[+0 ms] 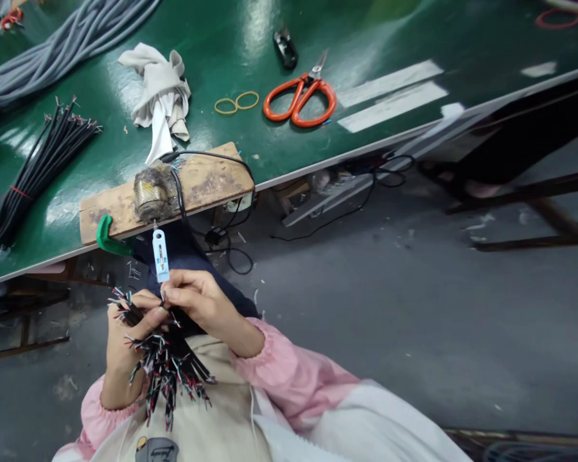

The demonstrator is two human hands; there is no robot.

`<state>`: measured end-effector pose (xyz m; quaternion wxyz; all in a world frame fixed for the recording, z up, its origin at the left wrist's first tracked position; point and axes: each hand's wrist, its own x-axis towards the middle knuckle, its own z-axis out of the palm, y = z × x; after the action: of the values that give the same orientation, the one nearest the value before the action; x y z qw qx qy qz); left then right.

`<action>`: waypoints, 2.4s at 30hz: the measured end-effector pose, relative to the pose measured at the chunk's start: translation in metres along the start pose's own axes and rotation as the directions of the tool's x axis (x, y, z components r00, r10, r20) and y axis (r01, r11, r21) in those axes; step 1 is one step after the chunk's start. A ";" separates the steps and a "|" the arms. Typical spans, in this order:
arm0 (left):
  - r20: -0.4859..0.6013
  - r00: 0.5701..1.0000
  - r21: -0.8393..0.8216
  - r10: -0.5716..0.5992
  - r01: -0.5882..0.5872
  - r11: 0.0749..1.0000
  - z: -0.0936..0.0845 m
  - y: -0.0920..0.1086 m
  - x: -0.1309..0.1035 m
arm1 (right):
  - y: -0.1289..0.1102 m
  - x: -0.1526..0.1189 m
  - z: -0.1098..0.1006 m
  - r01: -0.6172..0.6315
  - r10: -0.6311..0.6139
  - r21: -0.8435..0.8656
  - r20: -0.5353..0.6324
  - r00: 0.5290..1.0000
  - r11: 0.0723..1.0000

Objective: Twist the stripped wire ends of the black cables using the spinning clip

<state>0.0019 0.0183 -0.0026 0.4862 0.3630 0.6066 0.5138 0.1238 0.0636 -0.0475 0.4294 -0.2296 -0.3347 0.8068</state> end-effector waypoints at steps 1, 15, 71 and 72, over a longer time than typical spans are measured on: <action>-0.010 1.000 -0.003 0.024 -0.024 1.000 0.000 0.000 0.001 | -0.001 0.003 -0.001 -0.074 0.073 0.056 0.016 0.997 0.996; -0.080 0.970 0.245 0.229 -0.203 0.948 0.008 0.001 -0.005 | -0.018 -0.009 -0.007 0.494 -0.594 -0.492 -0.062 0.802 0.717; 0.032 0.989 0.147 0.143 -0.146 0.978 0.004 0.018 0.015 | -0.020 0.048 0.008 -0.101 0.104 0.173 -0.008 0.995 0.980; 0.029 0.990 0.153 0.137 -0.140 0.978 0.004 0.019 0.015 | -0.021 0.048 0.008 -0.110 0.113 0.170 -0.006 0.994 0.979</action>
<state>0.0012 0.0374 0.0122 0.4248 0.4457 0.6134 0.4945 0.1049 0.1096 -0.0309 0.4042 -0.2171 -0.2482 0.8532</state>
